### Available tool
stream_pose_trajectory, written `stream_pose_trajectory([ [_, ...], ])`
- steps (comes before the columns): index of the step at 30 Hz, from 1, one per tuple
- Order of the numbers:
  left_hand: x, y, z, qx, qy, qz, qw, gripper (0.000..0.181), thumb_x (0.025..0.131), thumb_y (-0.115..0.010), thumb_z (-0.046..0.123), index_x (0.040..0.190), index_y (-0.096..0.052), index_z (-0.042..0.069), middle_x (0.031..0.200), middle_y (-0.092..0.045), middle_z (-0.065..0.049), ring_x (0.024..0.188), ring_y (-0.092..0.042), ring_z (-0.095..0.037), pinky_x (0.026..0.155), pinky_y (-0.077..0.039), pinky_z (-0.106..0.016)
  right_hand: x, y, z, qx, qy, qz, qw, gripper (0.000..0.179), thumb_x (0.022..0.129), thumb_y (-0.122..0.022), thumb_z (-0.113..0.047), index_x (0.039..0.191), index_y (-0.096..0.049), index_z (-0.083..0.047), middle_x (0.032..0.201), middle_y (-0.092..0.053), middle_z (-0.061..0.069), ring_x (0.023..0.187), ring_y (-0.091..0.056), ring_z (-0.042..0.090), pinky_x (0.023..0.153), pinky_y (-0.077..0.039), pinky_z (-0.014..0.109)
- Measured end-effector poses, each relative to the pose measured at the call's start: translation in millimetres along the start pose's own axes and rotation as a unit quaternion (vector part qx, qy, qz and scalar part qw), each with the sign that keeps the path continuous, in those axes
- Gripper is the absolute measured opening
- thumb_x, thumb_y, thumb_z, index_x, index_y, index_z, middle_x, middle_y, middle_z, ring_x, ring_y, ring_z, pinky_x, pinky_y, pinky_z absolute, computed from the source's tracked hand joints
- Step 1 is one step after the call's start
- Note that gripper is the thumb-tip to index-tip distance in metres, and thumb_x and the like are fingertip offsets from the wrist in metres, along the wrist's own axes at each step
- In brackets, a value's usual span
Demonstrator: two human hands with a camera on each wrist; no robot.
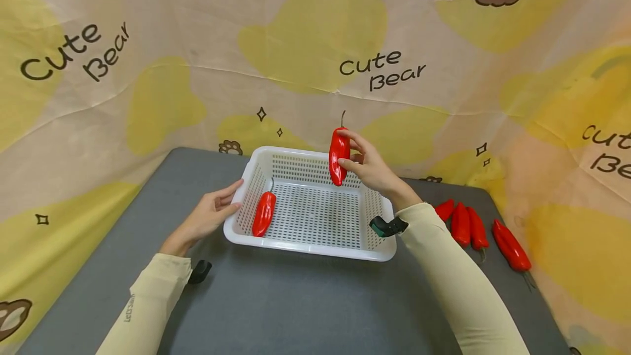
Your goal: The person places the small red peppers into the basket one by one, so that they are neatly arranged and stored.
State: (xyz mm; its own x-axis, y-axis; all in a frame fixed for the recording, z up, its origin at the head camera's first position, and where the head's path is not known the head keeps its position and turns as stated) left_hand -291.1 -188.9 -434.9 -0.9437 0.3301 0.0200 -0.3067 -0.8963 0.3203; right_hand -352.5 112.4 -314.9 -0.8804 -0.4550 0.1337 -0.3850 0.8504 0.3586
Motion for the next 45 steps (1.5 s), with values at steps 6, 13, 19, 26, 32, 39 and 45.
stream_pose_trajectory([
  [6, 2.6, -1.2, 0.3, 0.005, 0.005, -0.002, 1.0000, 0.065, 0.103, -0.057, 0.010, 0.160, -0.027, 0.007, 0.153, -0.045, -0.026, 0.126, -0.059, -0.039, 0.087, -0.057, -0.023, 8.4, -12.4, 7.5, 0.010, -0.014, -0.004, 0.9998, 0.063, 0.098, -0.058, 0.003, 0.155, -0.036, -0.013, 0.148, -0.046, 0.024, 0.112, -0.062, 0.043, 0.085, -0.057, 0.031],
  [13, 3.3, -0.3, 0.8, 0.012, 0.009, 0.000, 0.9999, 0.065, 0.103, -0.057, 0.011, 0.160, -0.027, 0.008, 0.154, -0.044, -0.026, 0.126, -0.059, -0.039, 0.089, -0.058, -0.027, 19.1, -26.5, 11.7, 0.011, -0.015, -0.004, 0.9998, 0.063, 0.098, -0.060, 0.002, 0.154, -0.038, -0.014, 0.146, -0.048, 0.023, 0.109, -0.065, 0.040, 0.085, -0.057, 0.033],
  [19, 3.3, 1.9, -0.1, 0.011, 0.009, 0.004, 0.9999, 0.065, 0.103, -0.058, 0.012, 0.160, -0.027, 0.008, 0.154, -0.044, -0.025, 0.125, -0.061, -0.033, 0.087, -0.057, -0.022, 31.4, -35.0, 13.5, 0.014, 0.005, 0.003, 0.9999, 0.062, 0.097, -0.061, 0.003, 0.153, -0.040, -0.012, 0.145, -0.050, 0.024, 0.105, -0.066, 0.042, 0.085, -0.058, 0.035],
  [26, 4.0, 1.2, -1.7, 0.003, 0.008, -0.001, 1.0000, 0.065, 0.103, -0.058, 0.011, 0.160, -0.027, 0.008, 0.154, -0.044, -0.026, 0.123, -0.062, -0.028, 0.086, -0.056, -0.020, 40.8, -51.2, 31.6, -0.008, -0.026, -0.004, 0.9996, 0.060, 0.097, -0.059, 0.003, 0.153, -0.041, -0.014, 0.143, -0.048, 0.024, 0.105, -0.066, 0.044, 0.087, -0.060, 0.045],
  [32, 2.9, 0.4, -2.3, 0.003, 0.013, -0.002, 0.9999, 0.066, 0.102, -0.058, 0.011, 0.160, -0.027, 0.008, 0.153, -0.045, -0.026, 0.121, -0.064, -0.029, 0.087, -0.057, -0.023, 46.3, -66.6, 46.2, -0.018, -0.059, -0.005, 0.9981, 0.062, 0.098, -0.061, 0.000, 0.153, -0.039, -0.017, 0.143, -0.047, 0.021, 0.107, -0.064, 0.043, 0.092, -0.057, 0.055],
  [39, 3.0, 0.6, -3.2, -0.005, 0.012, -0.002, 0.9999, 0.066, 0.102, -0.058, 0.011, 0.160, -0.027, 0.008, 0.153, -0.045, -0.026, 0.119, -0.066, -0.024, 0.087, -0.057, -0.024, 50.8, -84.2, 53.0, -0.016, -0.086, -0.013, 0.9961, 0.066, 0.098, -0.062, -0.004, 0.156, -0.036, -0.022, 0.146, -0.046, 0.019, 0.115, -0.061, 0.040, 0.099, -0.053, 0.057],
  [45, 3.6, 0.7, -3.9, -0.003, 0.011, -0.004, 0.9999, 0.066, 0.102, -0.058, 0.011, 0.160, -0.027, 0.008, 0.153, -0.045, -0.026, 0.118, -0.066, -0.022, 0.087, -0.058, -0.024, 52.5, -98.8, 58.2, -0.023, -0.097, -0.044, 0.9940, 0.064, 0.098, -0.063, -0.004, 0.155, -0.039, -0.020, 0.144, -0.049, 0.020, 0.113, -0.061, 0.039, 0.099, -0.053, 0.056],
])
Point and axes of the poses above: each hand's wrist, its own x-axis towards the middle knuckle, its own y-axis out of the back of the hand, z = x × y, the point moved 10 cm from there along x, towards the middle knuckle
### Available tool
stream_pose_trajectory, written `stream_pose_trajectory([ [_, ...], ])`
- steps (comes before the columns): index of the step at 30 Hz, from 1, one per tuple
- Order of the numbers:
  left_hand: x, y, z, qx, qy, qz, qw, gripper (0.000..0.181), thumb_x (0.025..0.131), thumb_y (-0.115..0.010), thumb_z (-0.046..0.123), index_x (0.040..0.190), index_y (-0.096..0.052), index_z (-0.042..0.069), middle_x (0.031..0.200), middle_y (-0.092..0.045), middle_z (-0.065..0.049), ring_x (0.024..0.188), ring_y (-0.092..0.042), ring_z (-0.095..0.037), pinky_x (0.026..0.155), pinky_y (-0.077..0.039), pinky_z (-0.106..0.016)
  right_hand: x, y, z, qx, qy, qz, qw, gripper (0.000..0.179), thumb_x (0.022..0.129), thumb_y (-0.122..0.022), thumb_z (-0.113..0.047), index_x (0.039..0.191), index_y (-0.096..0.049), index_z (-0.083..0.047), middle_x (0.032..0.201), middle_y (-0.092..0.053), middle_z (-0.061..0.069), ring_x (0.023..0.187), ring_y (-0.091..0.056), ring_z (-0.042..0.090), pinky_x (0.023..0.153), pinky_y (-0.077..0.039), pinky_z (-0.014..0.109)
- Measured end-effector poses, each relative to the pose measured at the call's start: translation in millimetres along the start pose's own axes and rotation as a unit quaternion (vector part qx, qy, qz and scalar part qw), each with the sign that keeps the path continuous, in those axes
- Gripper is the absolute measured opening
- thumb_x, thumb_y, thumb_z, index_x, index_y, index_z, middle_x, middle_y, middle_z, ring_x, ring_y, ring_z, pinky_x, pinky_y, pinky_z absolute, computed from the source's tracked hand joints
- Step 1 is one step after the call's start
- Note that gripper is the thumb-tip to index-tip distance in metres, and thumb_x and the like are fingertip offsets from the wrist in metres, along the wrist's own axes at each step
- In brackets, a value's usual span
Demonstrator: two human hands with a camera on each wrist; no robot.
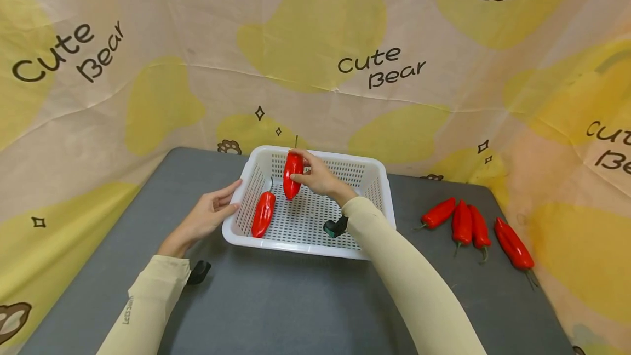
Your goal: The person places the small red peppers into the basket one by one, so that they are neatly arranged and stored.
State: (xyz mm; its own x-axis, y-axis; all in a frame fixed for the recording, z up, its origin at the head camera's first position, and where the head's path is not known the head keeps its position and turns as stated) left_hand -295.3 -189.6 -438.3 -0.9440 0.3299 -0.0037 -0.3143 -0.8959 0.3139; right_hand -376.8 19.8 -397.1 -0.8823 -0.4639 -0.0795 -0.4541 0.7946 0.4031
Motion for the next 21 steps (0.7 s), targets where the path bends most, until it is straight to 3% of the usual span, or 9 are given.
stream_pose_trajectory([
  [9, -0.2, -1.9, 1.7, -0.013, -0.011, -0.005, 0.9998, 0.066, 0.102, -0.058, 0.008, 0.160, -0.026, 0.004, 0.152, -0.044, -0.029, 0.116, -0.066, -0.014, 0.086, -0.057, -0.021, -0.1, -11.2, 6.9, -0.039, -0.002, -0.029, 0.9988, 0.066, 0.096, -0.064, -0.001, 0.155, -0.039, -0.015, 0.142, -0.049, 0.020, 0.116, -0.058, 0.036, 0.096, -0.055, 0.046],
  [14, -0.3, -1.2, 3.6, -0.011, -0.018, -0.001, 0.9998, 0.066, 0.101, -0.058, 0.008, 0.159, -0.026, 0.003, 0.152, -0.043, -0.030, 0.115, -0.066, -0.011, 0.086, -0.057, -0.022, -1.5, -15.0, 9.3, -0.050, -0.001, -0.045, 0.9977, 0.063, 0.095, -0.064, 0.000, 0.153, -0.041, -0.011, 0.142, -0.049, 0.021, 0.118, -0.055, 0.039, 0.096, -0.056, 0.048],
  [21, 0.0, -1.1, 3.2, 0.001, -0.016, -0.001, 0.9999, 0.066, 0.102, -0.058, 0.009, 0.159, -0.027, 0.004, 0.152, -0.044, -0.029, 0.117, -0.066, -0.017, 0.086, -0.057, -0.022, -3.1, -20.3, 12.5, -0.070, -0.006, -0.066, 0.9953, 0.061, 0.095, -0.065, 0.000, 0.150, -0.045, -0.015, 0.141, -0.051, 0.019, 0.118, -0.057, 0.038, 0.096, -0.056, 0.050],
])
Point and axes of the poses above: each hand's wrist, its own x-axis towards the middle knuckle, its own y-axis out of the back of the hand, z = x × y, the point moved 10 cm from there along x, towards the middle knuckle
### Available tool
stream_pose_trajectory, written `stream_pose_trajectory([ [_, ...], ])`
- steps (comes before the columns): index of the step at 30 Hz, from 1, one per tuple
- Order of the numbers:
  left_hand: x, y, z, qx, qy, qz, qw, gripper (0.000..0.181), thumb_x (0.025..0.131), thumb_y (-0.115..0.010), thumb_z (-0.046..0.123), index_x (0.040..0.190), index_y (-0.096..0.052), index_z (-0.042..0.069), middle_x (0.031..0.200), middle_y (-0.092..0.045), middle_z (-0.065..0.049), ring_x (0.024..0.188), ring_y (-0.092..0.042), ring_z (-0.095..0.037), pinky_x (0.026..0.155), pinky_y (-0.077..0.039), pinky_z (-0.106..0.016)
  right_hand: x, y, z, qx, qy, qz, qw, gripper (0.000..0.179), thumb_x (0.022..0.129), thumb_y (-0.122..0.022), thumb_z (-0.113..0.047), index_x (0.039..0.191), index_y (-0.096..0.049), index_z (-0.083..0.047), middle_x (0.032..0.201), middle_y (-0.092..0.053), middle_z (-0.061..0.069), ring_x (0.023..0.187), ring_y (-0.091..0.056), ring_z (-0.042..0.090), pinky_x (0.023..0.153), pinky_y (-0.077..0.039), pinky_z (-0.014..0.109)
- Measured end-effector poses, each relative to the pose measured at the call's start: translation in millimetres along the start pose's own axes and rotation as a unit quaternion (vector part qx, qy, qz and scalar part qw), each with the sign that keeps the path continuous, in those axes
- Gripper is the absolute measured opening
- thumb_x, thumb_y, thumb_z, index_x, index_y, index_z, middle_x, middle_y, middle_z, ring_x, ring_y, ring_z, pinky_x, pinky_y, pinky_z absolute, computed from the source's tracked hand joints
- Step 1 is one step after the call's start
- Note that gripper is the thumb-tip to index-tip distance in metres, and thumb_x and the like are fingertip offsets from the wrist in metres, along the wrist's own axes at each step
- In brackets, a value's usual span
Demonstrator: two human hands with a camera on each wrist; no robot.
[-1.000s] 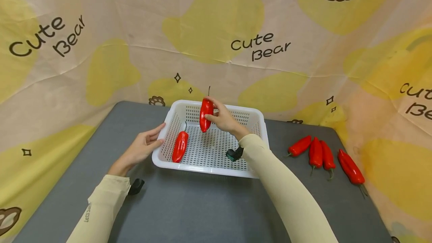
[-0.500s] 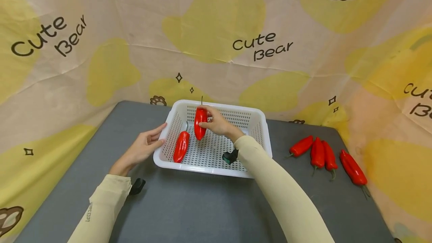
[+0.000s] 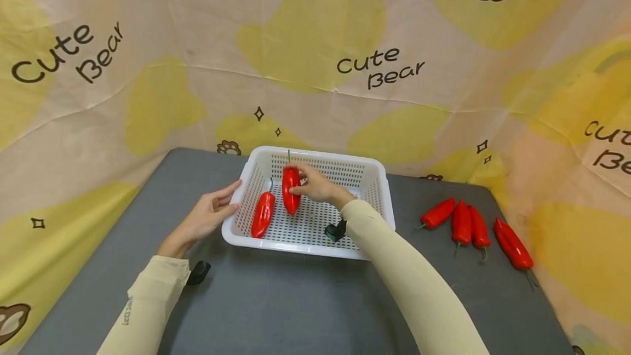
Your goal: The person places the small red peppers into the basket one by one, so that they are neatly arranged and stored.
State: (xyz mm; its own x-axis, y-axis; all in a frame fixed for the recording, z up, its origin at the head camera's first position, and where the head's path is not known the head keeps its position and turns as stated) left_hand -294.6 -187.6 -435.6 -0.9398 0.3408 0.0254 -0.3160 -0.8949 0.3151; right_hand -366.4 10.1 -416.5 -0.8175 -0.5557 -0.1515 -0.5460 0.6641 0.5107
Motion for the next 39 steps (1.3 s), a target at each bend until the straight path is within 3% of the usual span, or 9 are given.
stream_pose_trajectory([
  [6, -0.5, 0.1, 0.8, 0.002, -0.001, 0.003, 1.0000, 0.066, 0.102, -0.058, 0.008, 0.159, -0.027, 0.003, 0.152, -0.044, -0.029, 0.119, -0.065, -0.024, 0.086, -0.057, -0.022, -0.4, -9.2, -3.0, -0.021, 0.016, -0.030, 0.9992, 0.062, 0.094, -0.065, 0.002, 0.151, -0.044, -0.012, 0.145, -0.048, 0.016, 0.125, -0.051, 0.035, 0.094, -0.058, 0.043],
  [13, 0.1, -0.2, 1.6, 0.011, 0.005, 0.004, 0.9999, 0.065, 0.102, -0.058, 0.009, 0.159, -0.027, 0.005, 0.154, -0.043, -0.027, 0.122, -0.063, -0.031, 0.087, -0.058, -0.024, -1.2, -13.0, -4.0, -0.027, 0.011, -0.044, 0.9986, 0.061, 0.095, -0.065, -0.001, 0.150, -0.044, -0.013, 0.145, -0.048, 0.016, 0.127, -0.052, 0.037, 0.097, -0.057, 0.046],
  [21, -1.4, 2.0, 1.1, 0.026, 0.006, 0.007, 0.9996, 0.066, 0.102, -0.058, 0.010, 0.160, -0.027, 0.006, 0.154, -0.043, -0.027, 0.123, -0.062, -0.035, 0.087, -0.058, -0.025, -1.6, -21.3, -6.4, -0.053, 0.011, -0.070, 0.9961, 0.063, 0.095, -0.067, -0.006, 0.152, -0.043, -0.012, 0.144, -0.050, 0.015, 0.128, -0.050, 0.035, 0.096, -0.057, 0.038],
  [32, -2.7, -1.4, 1.0, 0.012, 0.006, -0.001, 0.9999, 0.066, 0.102, -0.058, 0.010, 0.160, -0.027, 0.006, 0.155, -0.042, -0.027, 0.127, -0.058, -0.043, 0.089, -0.058, -0.028, -5.6, -34.2, 2.4, -0.083, -0.011, -0.104, 0.9910, 0.063, 0.094, -0.068, -0.008, 0.153, -0.044, -0.015, 0.148, -0.048, 0.014, 0.135, -0.048, 0.036, 0.105, -0.050, 0.046],
  [39, -1.2, -0.5, -1.5, 0.005, 0.000, 0.003, 1.0000, 0.065, 0.102, -0.058, 0.009, 0.159, -0.027, 0.005, 0.154, -0.042, -0.028, 0.125, -0.060, -0.035, 0.088, -0.058, -0.026, -9.8, -41.2, 5.4, -0.128, -0.042, -0.139, 0.9811, 0.064, 0.093, -0.070, -0.019, 0.152, -0.046, -0.020, 0.150, -0.047, 0.012, 0.137, -0.045, 0.032, 0.111, -0.045, 0.051],
])
Point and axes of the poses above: each hand's wrist, its own x-axis towards the middle knuckle, its own y-axis out of the back of the hand, z = x × y, the point moved 10 cm from there along x, towards the middle knuckle
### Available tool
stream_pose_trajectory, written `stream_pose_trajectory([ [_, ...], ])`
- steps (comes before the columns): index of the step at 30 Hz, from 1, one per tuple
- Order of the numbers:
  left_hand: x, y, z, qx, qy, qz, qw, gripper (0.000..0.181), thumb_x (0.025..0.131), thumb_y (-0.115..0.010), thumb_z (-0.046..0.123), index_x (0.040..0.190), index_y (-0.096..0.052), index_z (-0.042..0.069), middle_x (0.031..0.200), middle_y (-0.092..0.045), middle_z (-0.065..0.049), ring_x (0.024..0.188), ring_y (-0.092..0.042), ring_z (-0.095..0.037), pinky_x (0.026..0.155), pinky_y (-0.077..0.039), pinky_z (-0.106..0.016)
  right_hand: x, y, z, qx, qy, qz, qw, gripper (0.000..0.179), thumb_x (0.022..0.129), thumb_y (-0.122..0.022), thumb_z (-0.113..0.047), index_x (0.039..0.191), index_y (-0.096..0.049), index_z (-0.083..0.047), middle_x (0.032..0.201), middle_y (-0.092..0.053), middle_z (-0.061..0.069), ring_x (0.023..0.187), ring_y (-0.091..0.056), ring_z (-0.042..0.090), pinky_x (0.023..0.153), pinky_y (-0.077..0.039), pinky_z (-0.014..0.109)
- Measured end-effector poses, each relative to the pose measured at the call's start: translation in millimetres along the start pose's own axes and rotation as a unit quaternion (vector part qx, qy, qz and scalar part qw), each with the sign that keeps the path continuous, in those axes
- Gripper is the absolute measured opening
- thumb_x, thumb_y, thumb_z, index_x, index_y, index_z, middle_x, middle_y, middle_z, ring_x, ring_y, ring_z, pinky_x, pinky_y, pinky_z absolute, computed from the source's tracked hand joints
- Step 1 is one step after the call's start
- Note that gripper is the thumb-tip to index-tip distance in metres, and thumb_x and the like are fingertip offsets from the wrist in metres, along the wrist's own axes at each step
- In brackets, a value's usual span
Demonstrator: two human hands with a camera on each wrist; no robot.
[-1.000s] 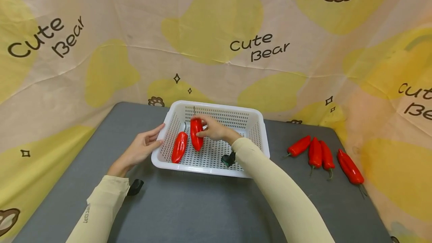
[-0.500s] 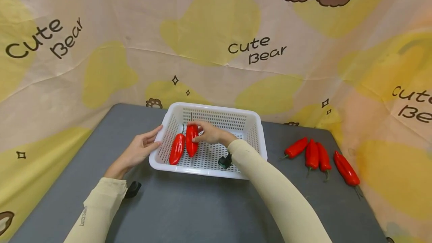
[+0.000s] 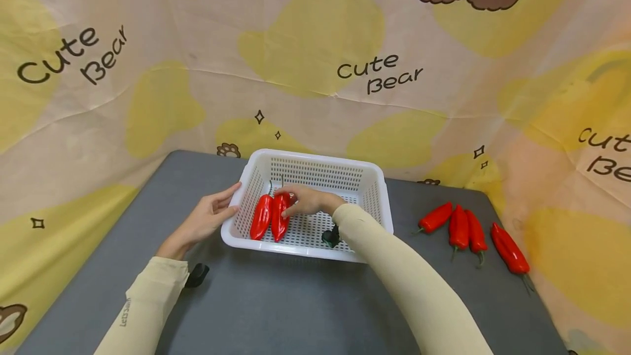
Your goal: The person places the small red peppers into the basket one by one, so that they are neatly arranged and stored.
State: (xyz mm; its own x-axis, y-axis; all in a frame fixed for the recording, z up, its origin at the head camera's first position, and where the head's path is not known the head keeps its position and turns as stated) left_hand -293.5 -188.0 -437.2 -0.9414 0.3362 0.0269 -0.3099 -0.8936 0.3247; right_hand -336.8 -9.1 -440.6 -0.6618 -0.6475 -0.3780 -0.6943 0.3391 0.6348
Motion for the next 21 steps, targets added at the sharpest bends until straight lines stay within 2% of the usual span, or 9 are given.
stream_pose_trajectory([
  [3, 0.0, 0.0, 1.5, -0.004, -0.004, -0.001, 1.0000, 0.065, 0.102, -0.058, 0.009, 0.159, -0.027, 0.004, 0.154, -0.043, -0.029, 0.124, -0.062, -0.030, 0.088, -0.058, -0.025, -0.2, -4.7, 1.5, -0.007, -0.016, -0.023, 0.9996, 0.064, 0.093, -0.070, -0.025, 0.153, -0.045, -0.022, 0.150, -0.047, 0.011, 0.135, -0.045, 0.030, 0.111, -0.045, 0.050],
  [6, -0.4, -0.4, 3.4, -0.005, -0.007, -0.002, 1.0000, 0.065, 0.102, -0.058, 0.008, 0.159, -0.026, 0.002, 0.153, -0.042, -0.030, 0.124, -0.062, -0.029, 0.088, -0.057, -0.024, -0.1, -10.1, 1.7, 0.005, -0.026, -0.049, 0.9984, 0.064, 0.095, -0.068, -0.027, 0.154, -0.044, -0.022, 0.144, -0.049, 0.012, 0.123, -0.054, 0.033, 0.106, -0.049, 0.047],
  [9, -0.6, -0.6, 4.9, -0.004, -0.008, -0.002, 1.0000, 0.065, 0.102, -0.058, 0.007, 0.159, -0.027, 0.002, 0.154, -0.041, -0.030, 0.126, -0.060, -0.034, 0.089, -0.057, -0.025, -0.8, -13.3, 1.1, 0.020, -0.030, -0.063, 0.9973, 0.063, 0.096, -0.067, -0.026, 0.155, -0.043, -0.020, 0.136, -0.051, 0.014, 0.106, -0.062, 0.036, 0.099, -0.053, 0.046],
  [12, -0.2, -1.2, 5.8, -0.003, -0.007, -0.002, 1.0000, 0.065, 0.102, -0.057, 0.007, 0.159, -0.027, 0.003, 0.154, -0.041, -0.029, 0.128, -0.057, -0.040, 0.090, -0.057, -0.027, -2.1, -12.9, 0.8, 0.018, -0.031, -0.063, 0.9974, 0.064, 0.096, -0.067, -0.024, 0.155, -0.042, -0.020, 0.138, -0.051, 0.014, 0.098, -0.063, 0.034, 0.096, -0.054, 0.044],
  [18, -1.3, -1.4, 5.1, 0.006, 0.000, 0.002, 1.0000, 0.066, 0.101, -0.058, 0.008, 0.159, -0.026, 0.004, 0.155, -0.041, -0.028, 0.127, -0.059, -0.040, 0.090, -0.058, -0.028, -2.7, -11.4, 3.8, -0.009, -0.030, -0.050, 0.9982, 0.068, 0.095, -0.069, -0.024, 0.157, -0.040, -0.023, 0.149, -0.047, 0.012, 0.097, -0.061, 0.020, 0.092, -0.053, 0.033],
  [21, -2.0, -0.8, 5.0, 0.011, 0.002, 0.004, 0.9999, 0.066, 0.102, -0.059, 0.009, 0.159, -0.027, 0.004, 0.155, -0.041, -0.028, 0.128, -0.058, -0.040, 0.090, -0.058, -0.028, -4.7, -10.6, 5.5, -0.003, -0.031, -0.051, 0.9982, 0.071, 0.095, -0.068, -0.025, 0.158, -0.036, -0.022, 0.146, -0.050, 0.014, 0.100, -0.063, 0.024, 0.094, -0.054, 0.036],
])
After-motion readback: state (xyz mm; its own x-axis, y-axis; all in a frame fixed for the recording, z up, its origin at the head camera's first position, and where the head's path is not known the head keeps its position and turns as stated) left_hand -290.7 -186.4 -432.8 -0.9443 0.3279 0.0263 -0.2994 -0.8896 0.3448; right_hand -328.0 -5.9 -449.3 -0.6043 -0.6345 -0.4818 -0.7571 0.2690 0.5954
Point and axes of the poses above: each hand's wrist, its own x-axis towards the middle knuckle, its own y-axis out of the back of the hand, z = x × y, the point moved 10 cm from there along x, towards the middle knuckle
